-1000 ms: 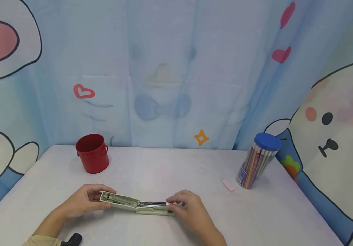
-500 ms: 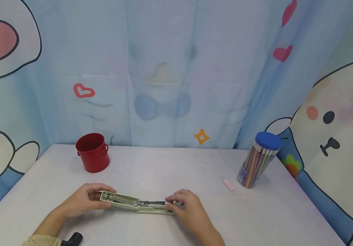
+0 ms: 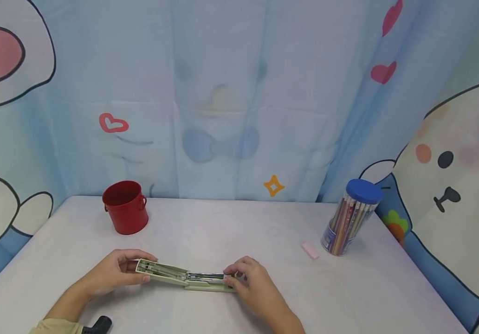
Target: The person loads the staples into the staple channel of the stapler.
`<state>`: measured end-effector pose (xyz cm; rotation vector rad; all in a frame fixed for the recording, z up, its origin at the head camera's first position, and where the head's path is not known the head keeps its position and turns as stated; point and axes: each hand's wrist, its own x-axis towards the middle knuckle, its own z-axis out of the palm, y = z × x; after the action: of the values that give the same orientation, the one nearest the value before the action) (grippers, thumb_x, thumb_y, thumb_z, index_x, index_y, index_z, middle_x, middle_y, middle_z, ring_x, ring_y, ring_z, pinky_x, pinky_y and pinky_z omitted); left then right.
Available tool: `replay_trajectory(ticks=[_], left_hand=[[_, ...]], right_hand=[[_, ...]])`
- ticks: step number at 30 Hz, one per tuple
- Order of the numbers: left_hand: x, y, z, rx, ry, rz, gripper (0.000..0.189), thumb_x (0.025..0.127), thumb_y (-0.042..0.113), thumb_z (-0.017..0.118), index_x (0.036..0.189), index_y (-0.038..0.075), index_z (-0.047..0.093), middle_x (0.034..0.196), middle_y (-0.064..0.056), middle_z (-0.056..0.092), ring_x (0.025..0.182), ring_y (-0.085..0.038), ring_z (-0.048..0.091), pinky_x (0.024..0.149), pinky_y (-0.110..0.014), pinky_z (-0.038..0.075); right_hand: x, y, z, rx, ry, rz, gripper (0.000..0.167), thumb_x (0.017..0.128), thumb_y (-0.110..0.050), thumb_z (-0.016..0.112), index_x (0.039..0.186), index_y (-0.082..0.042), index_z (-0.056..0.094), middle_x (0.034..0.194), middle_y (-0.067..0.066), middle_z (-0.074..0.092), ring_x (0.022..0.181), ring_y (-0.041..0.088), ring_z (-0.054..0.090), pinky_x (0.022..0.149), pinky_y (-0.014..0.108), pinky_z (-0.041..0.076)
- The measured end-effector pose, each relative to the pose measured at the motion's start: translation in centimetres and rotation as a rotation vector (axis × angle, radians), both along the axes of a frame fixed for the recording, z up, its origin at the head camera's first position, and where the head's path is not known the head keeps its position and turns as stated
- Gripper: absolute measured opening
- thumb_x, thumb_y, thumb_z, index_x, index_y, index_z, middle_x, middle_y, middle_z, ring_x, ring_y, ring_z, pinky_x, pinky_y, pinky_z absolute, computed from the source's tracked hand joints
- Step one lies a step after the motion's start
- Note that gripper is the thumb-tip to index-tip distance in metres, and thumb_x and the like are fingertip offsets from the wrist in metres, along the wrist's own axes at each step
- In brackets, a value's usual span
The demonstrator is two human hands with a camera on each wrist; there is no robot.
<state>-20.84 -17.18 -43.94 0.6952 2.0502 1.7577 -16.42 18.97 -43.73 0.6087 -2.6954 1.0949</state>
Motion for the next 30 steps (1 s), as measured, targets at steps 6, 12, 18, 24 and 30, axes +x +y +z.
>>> replay_trajectory(ticks=[6,12,18,24,30], left_hand=[[0.00,-0.01,-0.01,0.011,-0.002,-0.010,0.047,0.086,0.004,0.079,0.128,-0.009,0.061,0.117,-0.020,0.066,0.097,-0.024,0.070,0.081,-0.029,0.056],[-0.02,-0.03,-0.07,0.004,0.001,-0.006,0.047,0.086,0.005,0.079,0.128,-0.009,0.061,0.118,-0.020,0.066,0.097,-0.024,0.070,0.081,-0.029,0.057],[-0.04,-0.02,-0.12,0.004,0.004,-0.005,0.047,0.086,0.005,0.079,0.128,-0.010,0.061,0.117,-0.020,0.066,0.096,-0.023,0.070,0.080,-0.029,0.057],[0.06,-0.01,-0.03,-0.003,0.004,-0.001,0.047,0.086,0.005,0.079,0.128,-0.010,0.061,0.117,-0.019,0.066,0.096,-0.023,0.069,0.080,-0.029,0.057],[-0.01,-0.03,-0.04,-0.002,0.009,-0.001,0.047,0.086,0.005,0.079,0.127,-0.010,0.061,0.117,-0.020,0.066,0.095,-0.022,0.069,0.080,-0.029,0.057]], right_hand=[[0.00,0.11,-0.16,0.002,0.000,-0.019,0.009,0.086,-0.021,0.081,0.093,-0.022,0.076,0.093,-0.018,0.062,0.084,0.004,0.056,0.075,0.027,0.052],[-0.08,0.31,-0.59,-0.036,0.004,-0.027,0.010,0.083,-0.022,0.083,0.092,-0.023,0.077,0.094,-0.019,0.064,0.083,0.005,0.057,0.074,0.027,0.052],[-0.04,0.44,-0.67,-0.082,-0.040,-0.031,0.013,0.082,-0.023,0.083,0.094,-0.022,0.078,0.095,-0.017,0.066,0.083,0.006,0.058,0.075,0.027,0.052],[0.06,0.50,-0.58,-0.099,-0.084,-0.039,0.016,0.082,-0.025,0.083,0.096,-0.022,0.078,0.096,-0.016,0.066,0.084,0.007,0.059,0.076,0.026,0.052],[0.05,0.47,-0.62,-0.092,-0.059,-0.032,0.015,0.082,-0.026,0.083,0.096,-0.021,0.078,0.096,-0.017,0.066,0.083,0.007,0.059,0.075,0.026,0.052]])
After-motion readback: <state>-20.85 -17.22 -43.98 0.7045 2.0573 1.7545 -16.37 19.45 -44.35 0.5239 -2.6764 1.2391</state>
